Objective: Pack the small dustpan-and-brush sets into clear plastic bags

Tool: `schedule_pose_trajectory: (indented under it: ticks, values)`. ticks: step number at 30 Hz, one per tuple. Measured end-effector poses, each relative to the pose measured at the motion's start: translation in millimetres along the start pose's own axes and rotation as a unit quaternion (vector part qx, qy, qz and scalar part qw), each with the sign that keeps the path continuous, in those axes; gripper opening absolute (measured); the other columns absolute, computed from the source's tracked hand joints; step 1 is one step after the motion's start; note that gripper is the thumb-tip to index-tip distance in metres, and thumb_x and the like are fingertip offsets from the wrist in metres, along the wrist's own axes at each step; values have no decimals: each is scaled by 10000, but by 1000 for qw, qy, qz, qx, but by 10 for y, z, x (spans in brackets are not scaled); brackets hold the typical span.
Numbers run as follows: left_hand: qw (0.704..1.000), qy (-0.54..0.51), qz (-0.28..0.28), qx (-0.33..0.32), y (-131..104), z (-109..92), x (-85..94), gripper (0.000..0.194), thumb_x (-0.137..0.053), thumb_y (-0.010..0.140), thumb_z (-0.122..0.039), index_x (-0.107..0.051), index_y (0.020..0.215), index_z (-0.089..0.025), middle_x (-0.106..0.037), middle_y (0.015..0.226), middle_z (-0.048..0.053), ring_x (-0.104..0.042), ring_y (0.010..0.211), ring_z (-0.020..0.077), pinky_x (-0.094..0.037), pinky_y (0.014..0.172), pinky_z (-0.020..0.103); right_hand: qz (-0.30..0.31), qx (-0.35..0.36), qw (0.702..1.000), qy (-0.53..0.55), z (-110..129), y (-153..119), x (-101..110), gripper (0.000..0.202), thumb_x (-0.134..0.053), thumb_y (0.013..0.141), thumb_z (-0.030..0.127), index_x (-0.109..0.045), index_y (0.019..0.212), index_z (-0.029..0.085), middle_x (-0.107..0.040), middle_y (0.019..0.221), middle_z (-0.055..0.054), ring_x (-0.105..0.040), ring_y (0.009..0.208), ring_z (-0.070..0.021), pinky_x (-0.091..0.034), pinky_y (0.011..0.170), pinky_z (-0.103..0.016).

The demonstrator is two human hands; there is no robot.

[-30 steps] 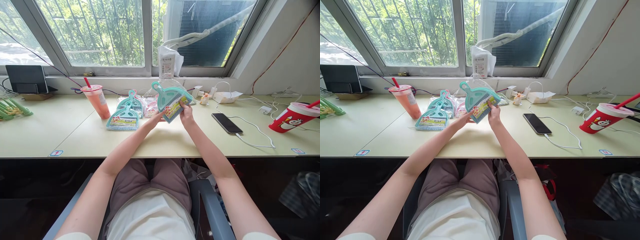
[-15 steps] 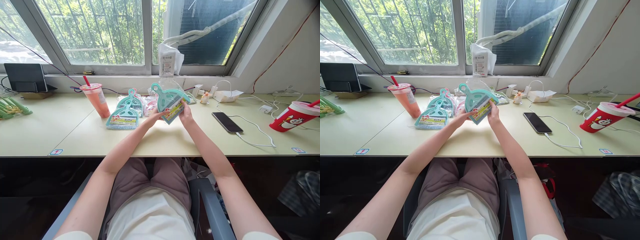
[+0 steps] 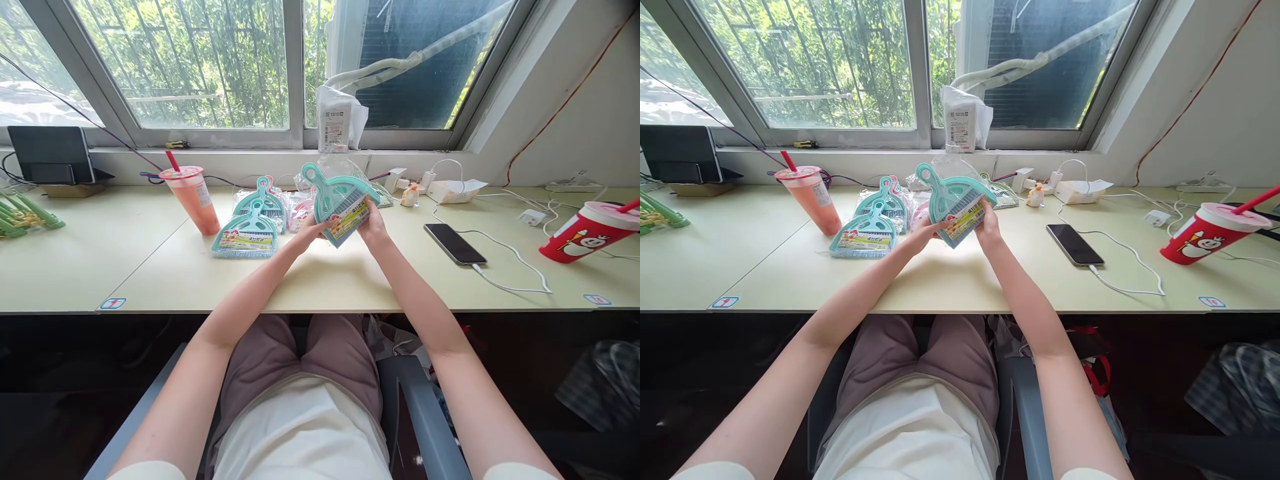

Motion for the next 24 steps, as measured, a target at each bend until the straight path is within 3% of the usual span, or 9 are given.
schedule_pose_trajectory:
  ticks: [7, 14, 19, 22, 24]
  values:
    - [999, 36, 26, 0, -62, -45, -61, 614, -785, 713, -424, -576, 1241, -190, -684, 1237, 135, -678, 1097, 314, -609, 778, 393, -28, -35, 999, 23, -4, 65, 66, 214, -714, 833, 418, -665, 889, 217, -745, 879, -8, -703, 880, -182, -625, 741, -307]
    - [998, 44, 49, -2, -91, -83, -51, 688, -783, 711, -470, -550, 1290, -182, -666, 1262, 152, -678, 1094, 334, -612, 773, 431, -8, 8, 1000, 15, -66, 82, 74, 316, -768, 787, 482, -660, 914, 213, -757, 961, -31, -708, 980, -197, -627, 818, -320]
    - [999, 29, 7, -10, -56, -48, -28, 650, -789, 696, -430, -568, 1254, -181, -685, 1225, 135, -681, 1080, 329, -602, 776, 428, 11, 21, 1000, 19, -72, -7, 1, 282, -735, 831, 451, -667, 956, 208, -766, 1009, -39, -708, 1048, -208, -626, 872, -328]
    - [1000, 3, -31, -2, -23, -39, -7, 562, -778, 703, -395, -597, 1189, -179, -716, 1157, 115, -694, 1037, 300, -599, 784, 404, 47, 9, 999, 14, -29, -58, -60, 152, -686, 868, 330, -663, 978, 227, -771, 985, -12, -709, 1068, -199, -621, 916, -333]
    - [999, -12, -50, -5, -12, -57, 9, 524, -771, 714, -377, -609, 1175, -187, -730, 1129, 101, -698, 1023, 282, -598, 782, 381, 89, 0, 996, -4, -11, -96, -96, 183, -687, 834, 218, -653, 1013, 236, -772, 986, 0, -710, 1078, -201, -611, 956, -354]
Point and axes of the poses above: each hand's wrist, its own y-axis towards the middle knuckle, its own x-axis out of the back of the hand, z = x × y, the point moved 1 cm from there along y, towards the middle knuckle
